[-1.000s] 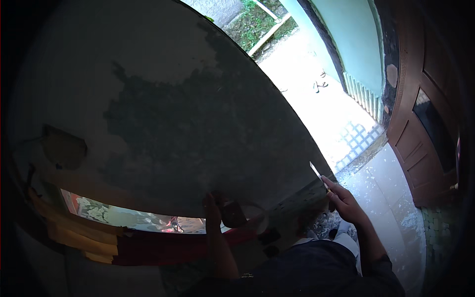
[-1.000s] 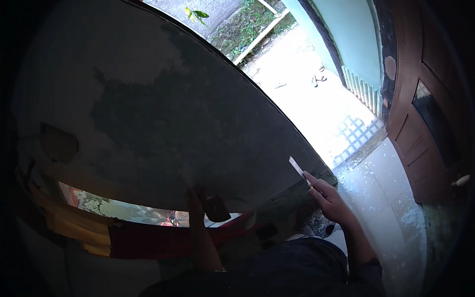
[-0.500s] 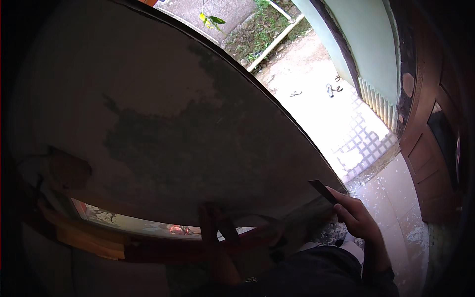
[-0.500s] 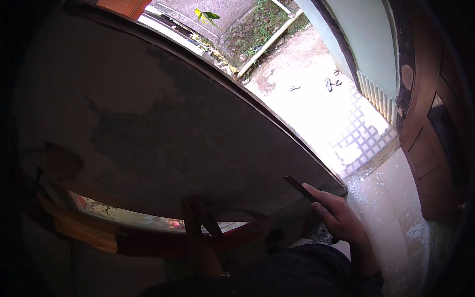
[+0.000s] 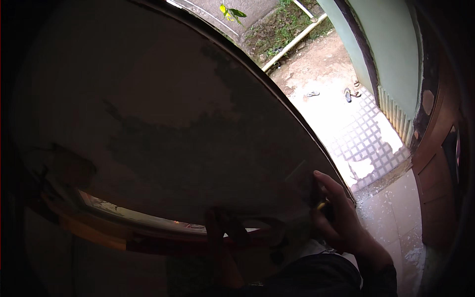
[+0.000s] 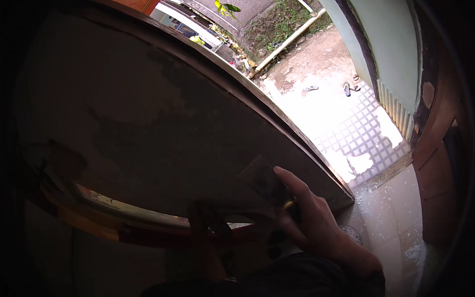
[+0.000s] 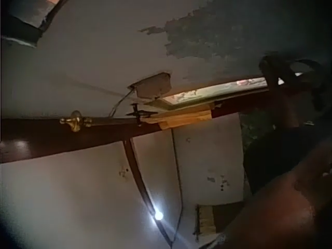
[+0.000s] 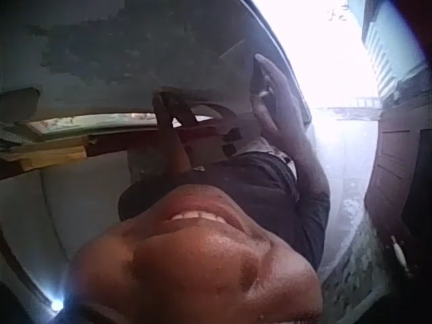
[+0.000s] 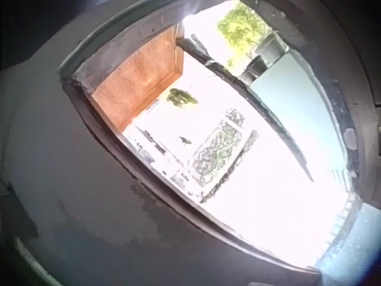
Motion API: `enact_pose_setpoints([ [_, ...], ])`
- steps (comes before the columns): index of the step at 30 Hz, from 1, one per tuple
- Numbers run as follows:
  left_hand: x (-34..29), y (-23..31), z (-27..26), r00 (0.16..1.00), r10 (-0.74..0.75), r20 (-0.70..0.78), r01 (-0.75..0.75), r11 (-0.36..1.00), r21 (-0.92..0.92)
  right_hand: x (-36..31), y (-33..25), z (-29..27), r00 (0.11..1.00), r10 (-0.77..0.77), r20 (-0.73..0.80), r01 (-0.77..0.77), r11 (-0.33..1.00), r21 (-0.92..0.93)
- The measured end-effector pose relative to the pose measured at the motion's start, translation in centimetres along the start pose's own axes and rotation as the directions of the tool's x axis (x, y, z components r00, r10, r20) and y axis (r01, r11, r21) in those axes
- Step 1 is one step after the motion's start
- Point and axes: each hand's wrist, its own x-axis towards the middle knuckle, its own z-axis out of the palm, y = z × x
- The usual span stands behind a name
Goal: The recorder is scraping old paint or plaster off a wall using a metal scraper and سپس sanding the area with a piece of sandpaper.
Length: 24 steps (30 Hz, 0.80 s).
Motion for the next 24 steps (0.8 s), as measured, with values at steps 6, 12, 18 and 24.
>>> enact_pose_setpoints([
  [6,1.9,-9.6,-11.9,0.841,0.524,0.132,-0.307,0.262,0.915,5.6,-4.0,2.2,0.990,-0.098,0.103,0.135,0.873,-0.468],
  [12,4.5,-12.4,-9.0,0.988,0.096,-0.120,-0.065,0.968,0.243,7.2,-5.6,2.1,0.994,-0.072,0.077,0.105,0.623,-0.775],
  [18,3.8,-9.0,-4.1,0.998,-0.046,0.049,0.034,0.975,0.219,8.0,-4.3,3.3,0.995,-0.052,0.085,0.100,0.570,-0.815],
  [24,1.7,-3.6,-1.4,0.745,0.620,0.248,-0.471,0.224,0.853,8.3,-5.1,4.7,0.996,-0.074,0.045,0.080,0.568,-0.819],
])
